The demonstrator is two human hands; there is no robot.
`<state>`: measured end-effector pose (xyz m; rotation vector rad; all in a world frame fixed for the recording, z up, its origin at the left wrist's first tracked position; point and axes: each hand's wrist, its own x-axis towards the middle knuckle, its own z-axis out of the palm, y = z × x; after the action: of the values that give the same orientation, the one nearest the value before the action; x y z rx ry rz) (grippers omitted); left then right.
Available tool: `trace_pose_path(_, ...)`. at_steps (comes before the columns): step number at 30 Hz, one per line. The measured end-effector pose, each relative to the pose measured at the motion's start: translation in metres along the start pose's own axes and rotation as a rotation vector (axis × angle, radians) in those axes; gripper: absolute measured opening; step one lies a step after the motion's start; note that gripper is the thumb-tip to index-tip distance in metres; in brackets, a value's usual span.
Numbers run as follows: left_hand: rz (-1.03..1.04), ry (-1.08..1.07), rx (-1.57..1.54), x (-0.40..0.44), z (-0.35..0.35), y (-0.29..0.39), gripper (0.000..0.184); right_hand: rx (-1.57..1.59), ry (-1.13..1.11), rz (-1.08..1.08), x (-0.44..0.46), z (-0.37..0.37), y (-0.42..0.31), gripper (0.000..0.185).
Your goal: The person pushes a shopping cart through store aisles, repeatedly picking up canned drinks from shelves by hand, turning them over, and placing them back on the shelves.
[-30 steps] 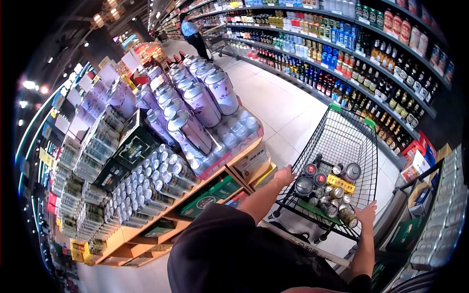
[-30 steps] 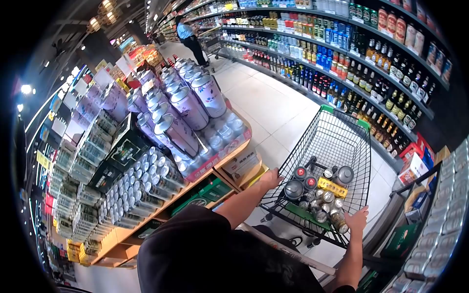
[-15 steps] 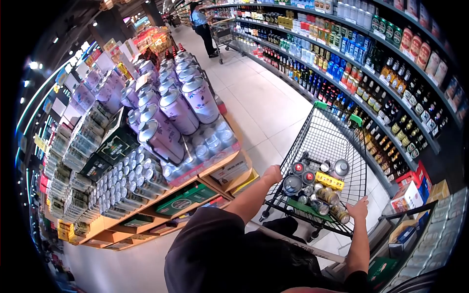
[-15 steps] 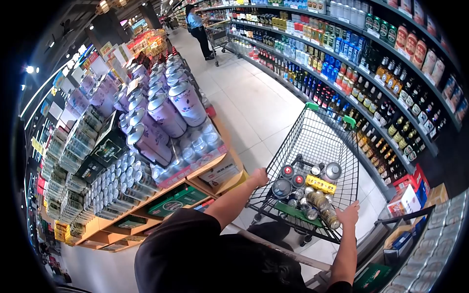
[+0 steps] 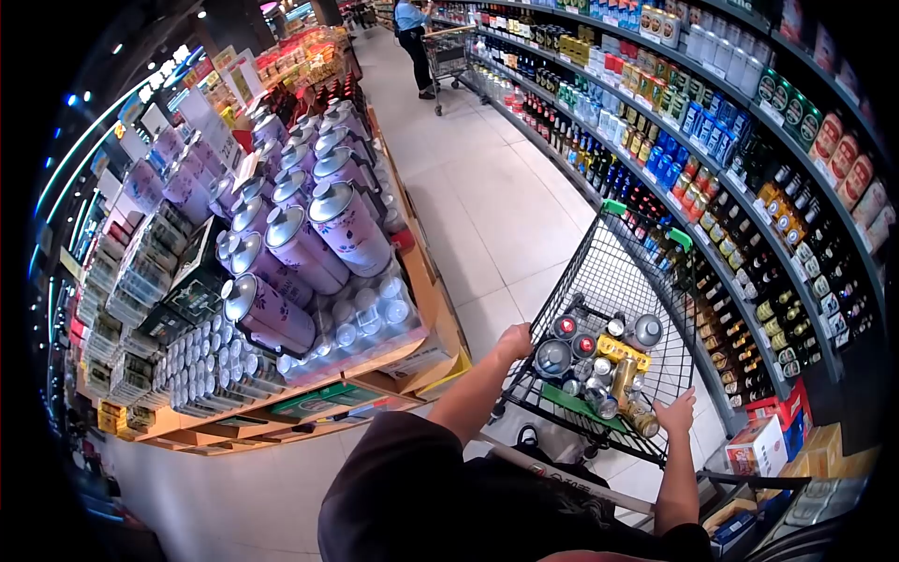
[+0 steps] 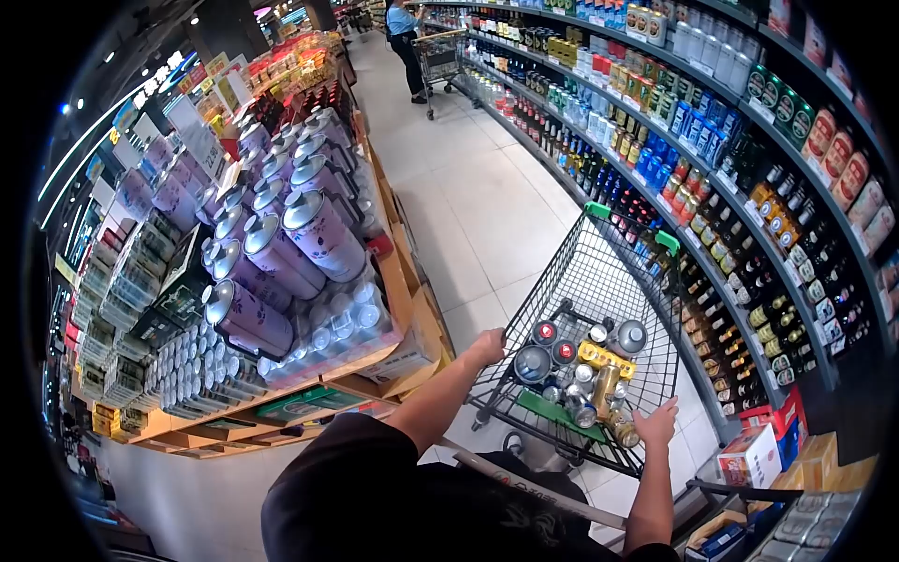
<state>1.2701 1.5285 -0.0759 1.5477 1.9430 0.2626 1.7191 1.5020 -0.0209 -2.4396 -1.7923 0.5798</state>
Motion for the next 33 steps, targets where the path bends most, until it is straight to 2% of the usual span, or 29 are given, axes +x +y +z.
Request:
trace_pose_path(5, -0.136, 0.063, -0.054, 0.028, 0.01, -0.01, 0.026, -0.062, 0.043, -0.153, 0.067, 0.015, 0.003, 0.118)
trace_pose_path(6, -0.12, 0.063, -0.046, 0.013, -0.007, 0.008, 0.024, -0.112, 0.001, -0.196, 0.085, 0.023, 0.009, 0.117)
trace_pose_path(7, -0.099, 0.119, -0.004, 0.02, 0.002, -0.004, 0.022, -0.185, -0.008, -0.221, 0.098, 0.027, 0.009, 0.114)
trace_pose_path(8, -0.13, 0.119, -0.066, 0.014, -0.004, 0.002, 0.022, -0.167, -0.062, -0.209, 0.101, 0.017, -0.002, 0.113)
trace_pose_path(10, -0.148, 0.243, 0.004, 0.013, 0.001, 0.0, 0.023, -0.194, -0.027, -0.256, 0.113, 0.01, -0.015, 0.111)
trace_pose_path(11, -0.148, 0.286, 0.043, 0.015, 0.003, -0.002, 0.021, -0.129, -0.093, -0.191, 0.107, -0.018, -0.039, 0.112)
trace_pose_path(16, -0.283, 0.216, -0.056, 0.006, -0.004, -0.003, 0.016, -0.206, -0.105, -0.261, 0.144, -0.022, -0.067, 0.113)
trace_pose_path(25, -0.434, 0.275, -0.053, -0.001, -0.023, -0.009, 0.013, -0.235, -0.09, -0.44, 0.183, -0.016, -0.127, 0.113)
trace_pose_path(28, -0.461, 0.319, -0.066, -0.002, -0.03, -0.017, 0.013, -0.172, -0.166, -0.447, 0.197, -0.012, -0.151, 0.108)
trace_pose_path(31, -0.5, 0.3, -0.105, -0.002, -0.035, -0.028, 0.015, -0.278, 0.194, -0.719, 0.196, -0.005, -0.184, 0.102)
trace_pose_path(32, -0.519, 0.293, -0.118, -0.003, -0.037, -0.03, 0.015, -0.128, 0.221, -0.856, 0.203, 0.003, -0.2, 0.097)
trace_pose_path(33, -0.524, 0.312, -0.119, -0.003, -0.039, -0.031, 0.016, -0.061, 0.156, -0.929, 0.204, 0.004, -0.223, 0.092)
